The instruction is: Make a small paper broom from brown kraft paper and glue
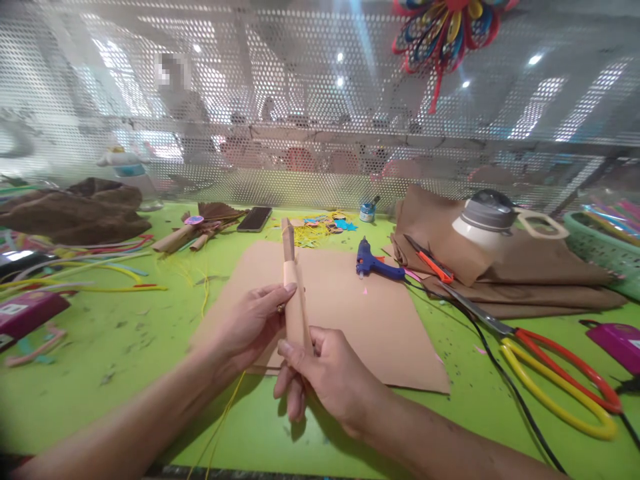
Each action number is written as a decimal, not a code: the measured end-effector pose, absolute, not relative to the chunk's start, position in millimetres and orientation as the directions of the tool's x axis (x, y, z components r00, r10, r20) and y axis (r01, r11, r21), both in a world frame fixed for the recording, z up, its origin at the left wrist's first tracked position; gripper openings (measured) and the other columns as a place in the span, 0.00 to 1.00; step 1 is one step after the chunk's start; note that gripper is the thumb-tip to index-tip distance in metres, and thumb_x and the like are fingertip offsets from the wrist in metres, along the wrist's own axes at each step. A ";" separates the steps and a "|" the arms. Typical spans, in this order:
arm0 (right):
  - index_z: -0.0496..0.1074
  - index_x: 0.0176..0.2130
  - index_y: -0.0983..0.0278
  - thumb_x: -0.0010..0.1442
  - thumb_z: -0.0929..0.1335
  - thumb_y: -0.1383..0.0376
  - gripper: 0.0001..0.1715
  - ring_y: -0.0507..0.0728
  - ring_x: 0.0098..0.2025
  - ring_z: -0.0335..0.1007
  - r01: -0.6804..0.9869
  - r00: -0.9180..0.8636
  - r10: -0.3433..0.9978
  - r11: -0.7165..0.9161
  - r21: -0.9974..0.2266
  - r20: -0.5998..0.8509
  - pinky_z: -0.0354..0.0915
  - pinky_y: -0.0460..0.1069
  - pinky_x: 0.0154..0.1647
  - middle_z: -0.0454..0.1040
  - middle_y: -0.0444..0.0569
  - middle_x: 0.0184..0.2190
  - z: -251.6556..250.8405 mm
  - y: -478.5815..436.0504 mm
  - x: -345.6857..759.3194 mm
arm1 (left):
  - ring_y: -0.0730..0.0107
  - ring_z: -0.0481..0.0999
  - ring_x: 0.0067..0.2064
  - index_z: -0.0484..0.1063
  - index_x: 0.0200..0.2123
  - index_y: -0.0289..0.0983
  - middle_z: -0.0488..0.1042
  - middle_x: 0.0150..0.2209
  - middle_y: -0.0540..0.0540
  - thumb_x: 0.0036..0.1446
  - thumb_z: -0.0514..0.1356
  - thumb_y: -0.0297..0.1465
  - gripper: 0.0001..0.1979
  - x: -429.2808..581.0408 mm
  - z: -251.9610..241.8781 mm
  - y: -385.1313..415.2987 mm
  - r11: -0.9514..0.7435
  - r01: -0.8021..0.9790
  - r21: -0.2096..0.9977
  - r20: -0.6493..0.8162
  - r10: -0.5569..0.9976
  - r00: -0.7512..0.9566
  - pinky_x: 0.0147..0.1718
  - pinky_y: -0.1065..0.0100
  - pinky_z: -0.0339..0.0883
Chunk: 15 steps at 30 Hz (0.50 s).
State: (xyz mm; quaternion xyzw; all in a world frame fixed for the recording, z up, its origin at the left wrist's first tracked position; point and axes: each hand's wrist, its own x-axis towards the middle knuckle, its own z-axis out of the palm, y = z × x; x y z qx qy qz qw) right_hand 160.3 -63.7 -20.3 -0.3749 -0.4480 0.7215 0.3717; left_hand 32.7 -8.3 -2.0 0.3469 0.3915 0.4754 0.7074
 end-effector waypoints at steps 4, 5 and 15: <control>0.64 0.33 0.68 0.57 0.68 0.51 0.22 0.49 0.15 0.67 -0.261 -0.499 0.836 -0.396 -0.880 -0.228 0.61 0.43 0.16 0.74 0.47 0.21 -21.6 -63.5 160.4 | 0.76 0.66 0.21 0.70 0.23 0.32 0.69 0.19 0.50 0.43 0.68 0.34 0.13 31.3 -0.4 -9.4 0.323 -0.407 0.854 -0.237 0.939 0.249 0.21 0.73 0.60; 0.64 0.34 0.68 0.58 0.67 0.51 0.22 0.50 0.15 0.67 -0.270 -0.508 0.831 -0.402 -0.875 -0.225 0.61 0.43 0.16 0.74 0.48 0.21 -22.2 -63.4 160.1 | 0.76 0.66 0.20 0.70 0.23 0.32 0.69 0.19 0.50 0.44 0.68 0.34 0.12 31.1 0.0 -9.5 0.325 -0.411 0.852 -0.237 0.939 0.251 0.21 0.74 0.60; 0.62 0.38 0.68 0.59 0.65 0.50 0.23 0.50 0.14 0.68 -0.259 -0.531 0.817 -0.411 -0.874 -0.227 0.63 0.43 0.15 0.74 0.48 0.21 -31.1 -64.4 154.3 | 0.77 0.66 0.19 0.68 0.24 0.34 0.68 0.17 0.51 0.49 0.64 0.31 0.09 30.4 -1.2 -11.5 0.343 -0.393 0.853 -0.249 0.930 0.270 0.18 0.75 0.58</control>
